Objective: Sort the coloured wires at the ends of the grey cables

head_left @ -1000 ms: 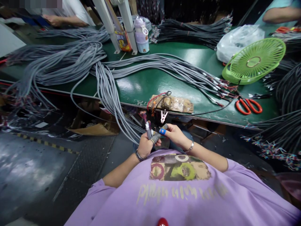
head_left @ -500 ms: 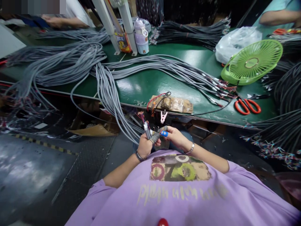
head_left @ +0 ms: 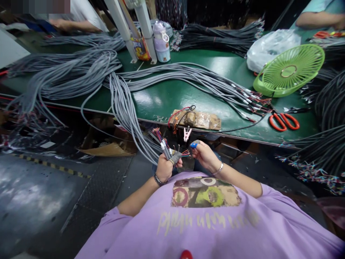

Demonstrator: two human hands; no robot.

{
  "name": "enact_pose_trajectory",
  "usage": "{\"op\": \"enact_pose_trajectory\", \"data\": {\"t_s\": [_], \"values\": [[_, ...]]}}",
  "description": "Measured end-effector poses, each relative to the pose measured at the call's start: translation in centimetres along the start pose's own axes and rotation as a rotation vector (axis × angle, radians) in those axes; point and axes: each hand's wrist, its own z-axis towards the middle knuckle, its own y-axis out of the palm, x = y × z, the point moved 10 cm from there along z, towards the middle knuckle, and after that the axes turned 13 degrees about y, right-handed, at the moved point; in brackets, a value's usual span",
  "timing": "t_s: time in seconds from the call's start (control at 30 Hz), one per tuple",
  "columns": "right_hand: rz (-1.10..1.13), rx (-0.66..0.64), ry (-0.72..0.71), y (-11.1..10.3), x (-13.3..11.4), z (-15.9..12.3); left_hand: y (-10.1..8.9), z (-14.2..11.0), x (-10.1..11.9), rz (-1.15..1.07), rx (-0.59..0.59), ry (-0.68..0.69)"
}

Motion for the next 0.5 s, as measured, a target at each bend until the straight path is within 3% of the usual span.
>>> {"op": "enact_pose_trajectory", "data": {"t_s": [0.27,0.4,0.5], "values": [[-0.216,-0.217,0.219,2.0,1.2,0.5,0.9,-0.4,-0.5,0.022,-0.15,-0.062],[-0.307,-0.263,0.159,3.3,0.9,0.6,1.0,-0.4,-0.6,0.021,-0.167,-0.084],[-0.329,-0.199,0.047,3.0,0.0,0.6,0.9,-0.4,-0.5,0.035,-0.147,-0.083]]}}
